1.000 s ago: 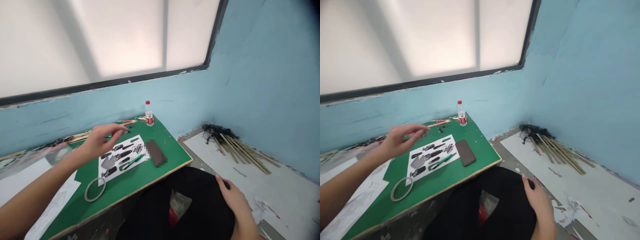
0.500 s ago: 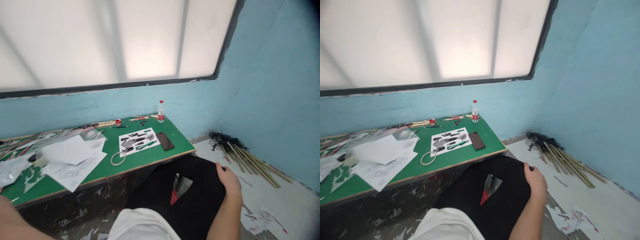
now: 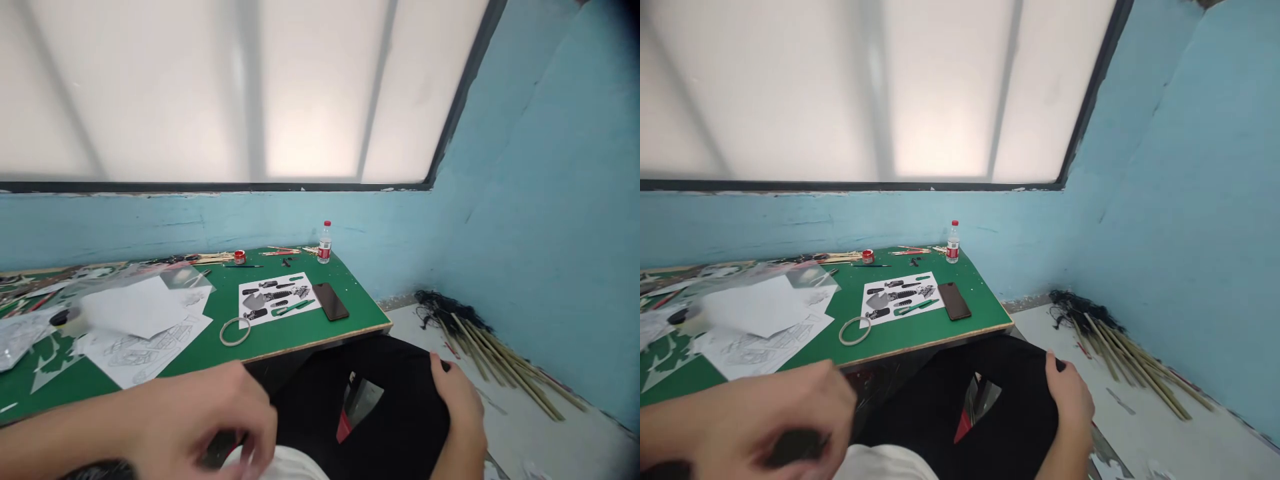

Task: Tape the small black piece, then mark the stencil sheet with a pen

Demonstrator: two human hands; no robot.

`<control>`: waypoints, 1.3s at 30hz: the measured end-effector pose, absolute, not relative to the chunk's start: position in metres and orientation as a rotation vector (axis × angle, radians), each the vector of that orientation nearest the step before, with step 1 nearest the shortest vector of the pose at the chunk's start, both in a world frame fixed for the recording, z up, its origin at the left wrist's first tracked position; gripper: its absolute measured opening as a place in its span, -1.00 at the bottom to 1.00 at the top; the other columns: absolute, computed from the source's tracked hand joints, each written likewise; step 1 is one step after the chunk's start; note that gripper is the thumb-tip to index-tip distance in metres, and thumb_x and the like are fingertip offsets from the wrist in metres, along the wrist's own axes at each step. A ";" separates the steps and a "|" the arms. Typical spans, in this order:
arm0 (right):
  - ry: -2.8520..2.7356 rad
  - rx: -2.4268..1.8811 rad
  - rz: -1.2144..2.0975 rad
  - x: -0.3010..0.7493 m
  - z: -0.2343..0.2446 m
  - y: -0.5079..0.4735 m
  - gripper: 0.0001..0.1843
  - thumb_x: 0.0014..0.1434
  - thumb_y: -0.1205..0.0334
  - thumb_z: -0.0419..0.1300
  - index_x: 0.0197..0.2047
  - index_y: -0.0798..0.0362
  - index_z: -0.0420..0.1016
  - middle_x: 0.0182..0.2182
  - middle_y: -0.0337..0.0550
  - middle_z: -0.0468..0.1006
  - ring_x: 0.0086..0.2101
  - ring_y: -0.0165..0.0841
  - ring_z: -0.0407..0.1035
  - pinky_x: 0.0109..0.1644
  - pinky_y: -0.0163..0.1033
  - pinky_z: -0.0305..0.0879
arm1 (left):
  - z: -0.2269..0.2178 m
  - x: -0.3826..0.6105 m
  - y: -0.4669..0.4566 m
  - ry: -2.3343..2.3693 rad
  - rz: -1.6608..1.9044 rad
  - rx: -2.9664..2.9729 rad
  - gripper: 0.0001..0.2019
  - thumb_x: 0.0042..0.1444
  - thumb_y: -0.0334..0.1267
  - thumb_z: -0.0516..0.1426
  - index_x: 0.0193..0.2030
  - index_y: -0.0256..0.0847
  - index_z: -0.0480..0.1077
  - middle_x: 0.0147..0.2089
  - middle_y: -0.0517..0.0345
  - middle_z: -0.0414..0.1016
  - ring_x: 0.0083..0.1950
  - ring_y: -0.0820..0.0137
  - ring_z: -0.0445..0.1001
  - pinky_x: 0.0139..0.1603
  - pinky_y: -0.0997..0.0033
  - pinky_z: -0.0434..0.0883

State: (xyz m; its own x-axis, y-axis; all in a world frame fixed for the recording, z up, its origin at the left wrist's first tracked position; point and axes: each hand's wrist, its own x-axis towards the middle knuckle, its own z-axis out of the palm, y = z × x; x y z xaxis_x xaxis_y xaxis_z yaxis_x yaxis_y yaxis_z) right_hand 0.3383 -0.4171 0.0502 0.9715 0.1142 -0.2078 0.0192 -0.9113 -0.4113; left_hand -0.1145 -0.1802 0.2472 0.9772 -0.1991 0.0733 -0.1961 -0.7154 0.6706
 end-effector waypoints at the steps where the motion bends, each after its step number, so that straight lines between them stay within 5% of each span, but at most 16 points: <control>1: -0.068 -2.715 0.320 0.334 0.051 -0.418 -0.03 0.41 -0.35 -0.26 0.41 0.31 0.37 0.22 0.47 0.53 0.21 0.24 0.48 0.24 0.22 0.44 | 0.242 -0.108 -0.177 -0.212 0.008 2.381 -0.88 0.11 -0.34 0.16 -0.25 -0.09 0.52 -0.32 0.19 0.63 -0.29 0.45 0.56 -0.18 0.59 0.49; 4: 0.064 -2.760 0.374 0.313 0.050 -0.426 0.23 0.27 -0.60 -0.30 0.29 0.42 0.48 0.14 0.65 0.54 0.16 0.34 0.51 0.16 0.31 0.47 | 0.198 -0.092 -0.173 -0.037 -0.077 2.220 -0.89 0.13 -0.33 0.15 -0.27 -0.15 0.53 -0.32 0.15 0.67 -0.33 0.42 0.57 -0.23 0.54 0.50; 9: 0.117 -2.834 0.533 0.278 0.053 -0.440 0.35 0.14 -0.74 -0.47 -0.05 0.25 0.72 0.09 0.54 0.61 0.09 0.33 0.57 0.08 0.29 0.50 | 0.127 -0.091 -0.187 -0.191 -0.151 2.077 -0.77 -0.06 -0.42 0.21 -0.23 -0.16 0.58 -0.35 0.14 0.67 -0.36 0.37 0.58 -0.25 0.50 0.50; 16: -0.113 -2.915 0.352 0.271 0.066 -0.439 0.22 0.23 -0.67 -0.37 -0.28 0.23 0.75 -0.10 0.54 0.67 -0.10 0.27 0.64 -0.05 0.23 0.52 | 0.139 -0.100 -0.194 -0.095 -0.098 2.125 -0.82 0.19 -0.21 0.20 -0.16 -0.13 0.62 -0.23 0.08 0.75 -0.24 0.33 0.66 -0.12 0.45 0.55; 22: -0.148 -2.928 0.223 0.275 0.062 -0.440 0.15 0.23 -0.66 -0.27 -0.34 0.20 0.75 -0.19 0.52 0.68 -0.13 0.30 0.63 -0.12 0.22 0.51 | 0.139 -0.104 -0.167 0.197 -0.086 2.340 -0.77 0.41 -0.17 0.09 -0.12 -0.12 0.58 -0.22 0.22 0.74 -0.24 0.46 0.66 -0.19 0.56 0.51; 25: -0.121 -2.919 0.249 0.278 0.061 -0.439 0.14 0.21 -0.68 -0.26 -0.36 0.18 0.75 -0.20 0.52 0.67 -0.15 0.31 0.62 -0.17 0.22 0.49 | 0.130 -0.115 -0.113 0.558 -0.015 2.539 -0.75 0.48 -0.15 0.07 -0.04 -0.16 0.56 -0.18 0.13 0.69 -0.17 0.38 0.63 -0.06 0.38 0.54; 28: -0.115 -2.903 0.332 0.280 0.064 -0.439 0.15 0.21 -0.68 -0.26 -0.34 0.20 0.75 -0.20 0.55 0.65 -0.20 0.28 0.61 -0.17 0.21 0.46 | 0.124 -0.142 -0.036 1.045 0.008 2.701 -0.67 0.44 -0.07 0.18 0.19 -0.21 0.47 0.09 -0.01 0.59 0.06 0.23 0.60 0.15 0.02 0.55; 33: -0.071 -2.887 0.395 0.272 0.072 -0.435 0.28 0.19 -0.70 -0.37 -0.19 0.31 0.75 -0.10 0.57 0.61 -0.10 0.32 0.57 -0.07 0.21 0.43 | 0.118 -0.206 0.068 1.693 -0.202 2.762 -0.59 0.38 -0.09 0.25 0.28 -0.21 0.42 0.28 -0.08 0.47 0.21 0.12 0.53 0.20 -0.08 0.55; 39: -0.036 -2.891 0.330 0.270 0.068 -0.433 0.30 0.19 -0.70 -0.35 -0.05 0.36 0.72 -0.06 0.60 0.60 0.02 0.38 0.54 0.02 0.25 0.43 | 0.093 -0.239 0.111 1.789 -0.344 2.885 -0.52 0.38 -0.09 0.26 0.36 -0.17 0.37 0.41 -0.11 0.36 0.35 0.03 0.43 0.33 -0.21 0.45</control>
State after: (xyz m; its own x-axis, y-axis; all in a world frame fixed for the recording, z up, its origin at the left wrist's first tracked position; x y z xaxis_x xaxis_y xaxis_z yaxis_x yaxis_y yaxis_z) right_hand 0.2696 -0.4327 0.0681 0.9743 0.0503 -0.2195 -0.0018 -0.9730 -0.2310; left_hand -0.2388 0.1108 0.0925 0.4403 0.8974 -0.0275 0.8436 -0.4240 -0.3297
